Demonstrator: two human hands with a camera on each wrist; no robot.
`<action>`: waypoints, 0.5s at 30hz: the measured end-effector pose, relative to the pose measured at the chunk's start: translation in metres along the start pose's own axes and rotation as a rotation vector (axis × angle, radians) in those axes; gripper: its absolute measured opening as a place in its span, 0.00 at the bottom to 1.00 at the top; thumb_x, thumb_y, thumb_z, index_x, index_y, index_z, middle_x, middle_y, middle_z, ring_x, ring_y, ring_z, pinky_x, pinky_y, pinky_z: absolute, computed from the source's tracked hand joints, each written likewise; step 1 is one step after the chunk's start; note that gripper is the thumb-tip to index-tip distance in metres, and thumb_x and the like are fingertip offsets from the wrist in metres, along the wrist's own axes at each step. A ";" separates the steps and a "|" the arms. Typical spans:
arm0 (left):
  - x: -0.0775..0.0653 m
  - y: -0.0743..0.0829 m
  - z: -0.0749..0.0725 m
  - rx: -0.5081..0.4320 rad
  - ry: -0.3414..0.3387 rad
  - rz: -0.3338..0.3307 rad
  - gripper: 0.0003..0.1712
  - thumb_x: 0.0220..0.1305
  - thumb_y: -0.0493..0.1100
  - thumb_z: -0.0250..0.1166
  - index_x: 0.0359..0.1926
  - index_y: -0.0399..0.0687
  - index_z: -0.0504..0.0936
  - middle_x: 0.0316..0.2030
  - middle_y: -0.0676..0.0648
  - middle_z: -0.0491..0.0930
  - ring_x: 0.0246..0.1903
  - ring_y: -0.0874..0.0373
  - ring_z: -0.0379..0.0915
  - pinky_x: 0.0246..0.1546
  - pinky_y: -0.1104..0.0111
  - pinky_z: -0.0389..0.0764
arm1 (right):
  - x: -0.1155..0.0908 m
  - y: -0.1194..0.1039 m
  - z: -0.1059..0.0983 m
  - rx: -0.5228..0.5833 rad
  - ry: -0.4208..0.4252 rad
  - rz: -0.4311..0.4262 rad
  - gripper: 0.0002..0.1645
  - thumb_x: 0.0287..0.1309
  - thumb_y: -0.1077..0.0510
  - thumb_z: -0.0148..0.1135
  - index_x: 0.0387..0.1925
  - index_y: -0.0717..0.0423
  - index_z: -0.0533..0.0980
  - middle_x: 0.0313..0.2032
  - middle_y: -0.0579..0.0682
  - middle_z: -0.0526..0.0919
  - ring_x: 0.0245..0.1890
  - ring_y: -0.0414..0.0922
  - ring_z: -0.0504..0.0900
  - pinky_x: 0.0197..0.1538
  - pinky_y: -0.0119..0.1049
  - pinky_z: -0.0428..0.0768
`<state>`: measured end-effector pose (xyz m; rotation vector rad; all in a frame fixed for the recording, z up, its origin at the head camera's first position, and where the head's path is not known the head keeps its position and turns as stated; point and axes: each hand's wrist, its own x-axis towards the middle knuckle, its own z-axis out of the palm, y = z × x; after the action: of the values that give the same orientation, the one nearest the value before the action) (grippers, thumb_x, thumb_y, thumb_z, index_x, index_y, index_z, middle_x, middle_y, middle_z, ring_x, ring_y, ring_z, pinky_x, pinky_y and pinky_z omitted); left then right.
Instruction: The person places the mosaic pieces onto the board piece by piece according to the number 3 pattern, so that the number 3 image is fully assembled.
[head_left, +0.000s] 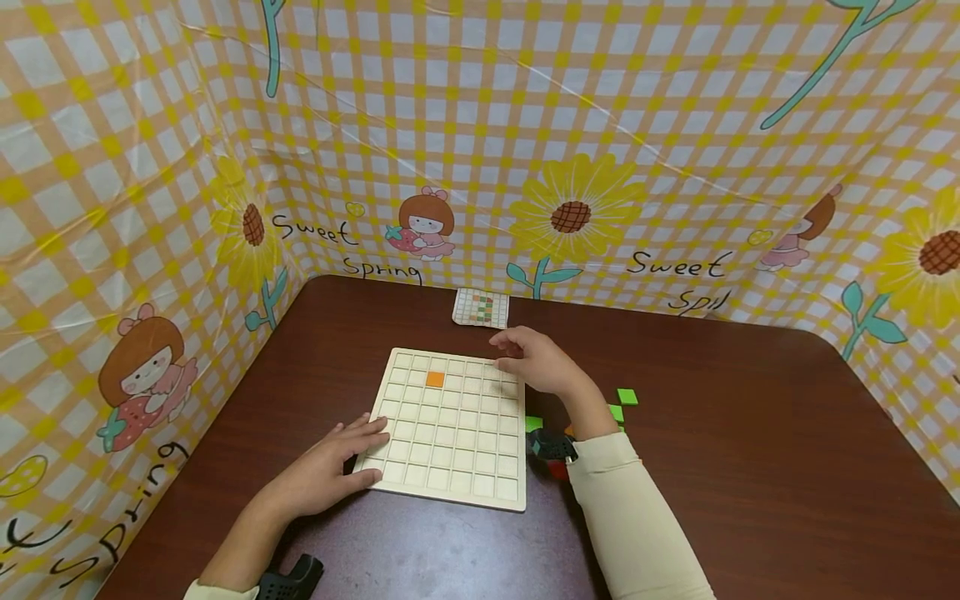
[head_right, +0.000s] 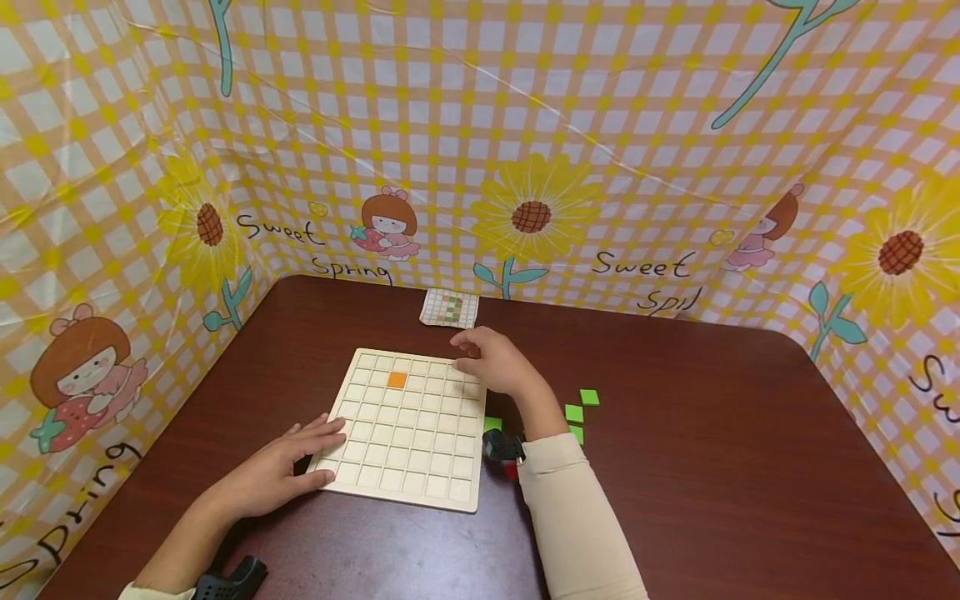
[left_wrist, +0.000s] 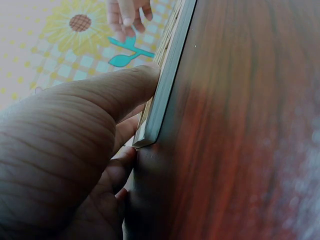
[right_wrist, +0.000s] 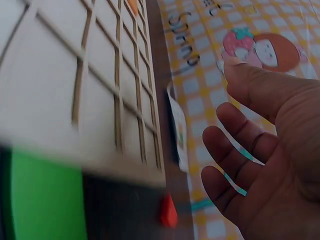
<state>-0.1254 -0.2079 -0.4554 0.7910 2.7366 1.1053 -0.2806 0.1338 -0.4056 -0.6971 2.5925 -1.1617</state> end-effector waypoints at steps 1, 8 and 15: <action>0.000 0.000 0.000 -0.001 -0.001 0.001 0.30 0.67 0.46 0.66 0.66 0.36 0.73 0.70 0.40 0.65 0.73 0.38 0.49 0.69 0.37 0.47 | -0.004 0.002 -0.004 -0.015 0.006 0.005 0.24 0.69 0.59 0.60 0.63 0.61 0.72 0.61 0.57 0.73 0.60 0.55 0.71 0.61 0.52 0.72; 0.000 0.002 -0.001 -0.010 -0.015 0.000 0.31 0.68 0.47 0.65 0.67 0.36 0.72 0.70 0.40 0.65 0.73 0.38 0.48 0.69 0.37 0.46 | -0.032 0.022 -0.033 -0.060 0.062 0.036 0.24 0.69 0.57 0.61 0.62 0.60 0.73 0.60 0.58 0.73 0.56 0.55 0.72 0.58 0.55 0.73; -0.001 0.003 -0.001 -0.017 -0.014 -0.009 0.31 0.69 0.48 0.65 0.67 0.37 0.72 0.71 0.41 0.65 0.73 0.39 0.48 0.69 0.37 0.45 | -0.063 0.049 -0.061 -0.086 0.099 0.085 0.24 0.69 0.54 0.61 0.62 0.61 0.72 0.59 0.60 0.74 0.57 0.57 0.72 0.56 0.54 0.74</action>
<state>-0.1232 -0.2071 -0.4529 0.7810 2.7123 1.1159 -0.2649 0.2330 -0.4013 -0.5529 2.7393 -1.0918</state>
